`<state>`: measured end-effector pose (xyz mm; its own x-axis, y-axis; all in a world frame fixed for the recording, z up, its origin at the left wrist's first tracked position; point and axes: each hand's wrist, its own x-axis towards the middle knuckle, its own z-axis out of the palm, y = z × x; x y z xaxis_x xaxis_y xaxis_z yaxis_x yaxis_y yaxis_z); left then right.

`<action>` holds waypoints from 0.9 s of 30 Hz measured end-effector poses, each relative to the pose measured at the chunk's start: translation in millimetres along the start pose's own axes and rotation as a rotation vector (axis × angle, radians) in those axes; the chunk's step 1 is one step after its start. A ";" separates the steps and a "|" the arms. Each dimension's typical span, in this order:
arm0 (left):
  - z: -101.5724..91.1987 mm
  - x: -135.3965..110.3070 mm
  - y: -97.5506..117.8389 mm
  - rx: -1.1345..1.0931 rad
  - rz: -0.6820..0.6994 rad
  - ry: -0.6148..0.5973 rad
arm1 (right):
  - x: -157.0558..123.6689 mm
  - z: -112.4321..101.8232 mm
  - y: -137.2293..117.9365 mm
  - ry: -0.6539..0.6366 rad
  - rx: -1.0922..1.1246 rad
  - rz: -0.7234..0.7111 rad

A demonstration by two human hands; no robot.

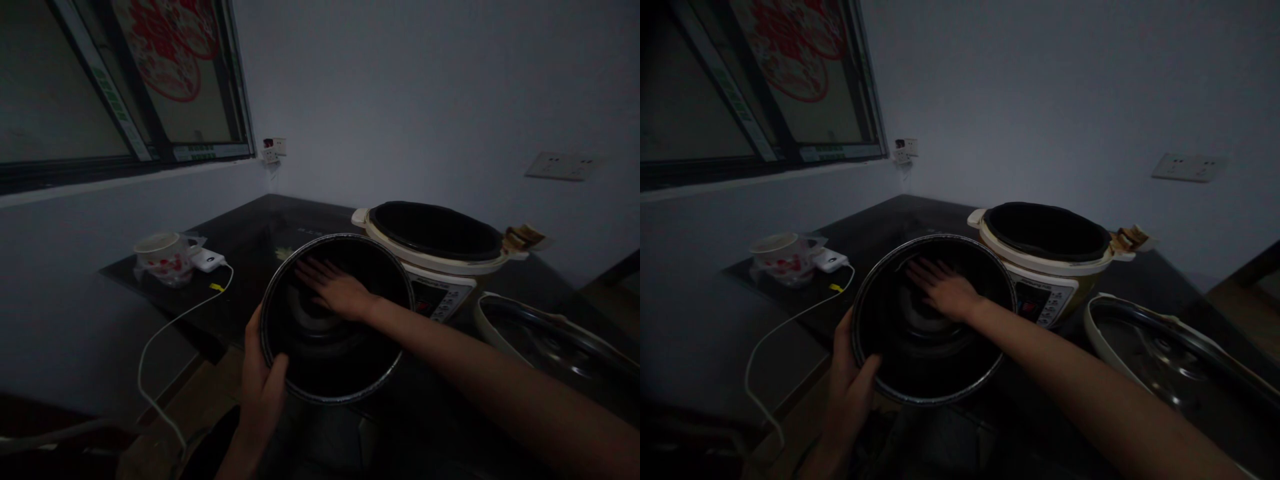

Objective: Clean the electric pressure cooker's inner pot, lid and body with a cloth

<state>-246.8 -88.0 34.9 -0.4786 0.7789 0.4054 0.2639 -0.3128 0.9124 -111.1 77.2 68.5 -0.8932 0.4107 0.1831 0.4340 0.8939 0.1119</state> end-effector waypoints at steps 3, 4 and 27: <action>0.3 1.1 -0.6 0.003 0.010 -0.005 | 2.8 -1.0 -4.5 0.009 0.026 0.084; 0.7 1.8 -0.4 -0.002 0.012 -0.005 | 3.3 -0.4 -7.5 0.008 0.039 0.077; 2.7 8.7 7.5 0.047 0.003 0.013 | -64.4 -22.8 -25.3 -0.700 0.173 0.076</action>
<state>-246.7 -82.1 45.2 -0.4886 0.7709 0.4087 0.3043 -0.2884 0.9079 -61.9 24.0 76.2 -0.7527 0.4397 -0.4901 0.5246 0.8503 -0.0429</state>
